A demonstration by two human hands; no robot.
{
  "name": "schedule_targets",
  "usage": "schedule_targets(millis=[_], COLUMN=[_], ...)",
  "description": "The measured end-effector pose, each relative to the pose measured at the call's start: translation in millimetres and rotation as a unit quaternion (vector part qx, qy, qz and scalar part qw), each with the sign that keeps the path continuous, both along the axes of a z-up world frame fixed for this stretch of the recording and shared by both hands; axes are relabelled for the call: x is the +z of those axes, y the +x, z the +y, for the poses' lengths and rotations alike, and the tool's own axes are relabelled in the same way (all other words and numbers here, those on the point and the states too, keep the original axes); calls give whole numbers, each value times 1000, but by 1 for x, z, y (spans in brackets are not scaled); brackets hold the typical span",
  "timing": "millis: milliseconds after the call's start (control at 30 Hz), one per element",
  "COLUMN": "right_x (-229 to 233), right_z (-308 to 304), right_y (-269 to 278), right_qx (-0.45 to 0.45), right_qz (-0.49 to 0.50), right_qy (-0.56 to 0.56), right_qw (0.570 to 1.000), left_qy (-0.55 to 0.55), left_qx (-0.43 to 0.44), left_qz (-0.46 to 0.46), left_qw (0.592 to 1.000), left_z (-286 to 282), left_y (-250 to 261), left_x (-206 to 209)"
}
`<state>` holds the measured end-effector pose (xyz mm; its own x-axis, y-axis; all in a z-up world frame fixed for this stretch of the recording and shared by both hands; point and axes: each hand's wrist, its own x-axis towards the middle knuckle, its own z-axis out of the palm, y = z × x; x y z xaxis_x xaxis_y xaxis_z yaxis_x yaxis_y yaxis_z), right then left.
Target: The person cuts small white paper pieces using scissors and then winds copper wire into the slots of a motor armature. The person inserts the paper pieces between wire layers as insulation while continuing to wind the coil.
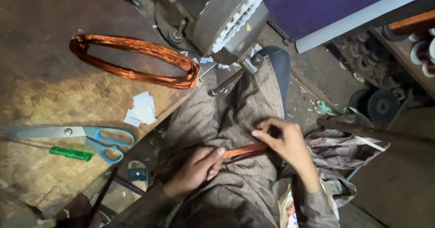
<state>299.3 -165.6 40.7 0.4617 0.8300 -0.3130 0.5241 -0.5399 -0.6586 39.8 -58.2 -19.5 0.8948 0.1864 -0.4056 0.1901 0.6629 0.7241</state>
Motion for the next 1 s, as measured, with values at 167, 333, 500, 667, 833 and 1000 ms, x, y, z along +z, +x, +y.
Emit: schedule_targets(millis=[167,333,500,667,833,1000], right_x=[-31,-33,-15,-3,19,14], right_z=[-51,-137,-94,22,59,36], right_y=[65,145,83,-9,-32,-19], right_qx=[-79,-71,-165,25,157,197], right_qz=[-143,-435,-242,-109,-130,-257], right_qy=[44,-100,30,-45,-164,13], right_qw=[986,892,956,993,965,946], left_qy=[-49,-128,-55,176,216,155], left_qx=[54,90,91,42,68,44], left_qz=[10,18,2,-35,-42,-2], left_qw=[997,988,994,983,973,987], left_z=[-8,0,-13,-13,-6,-10], left_y=[-6,0,16,26,13,9], left_x=[0,7,12,15,25,21])
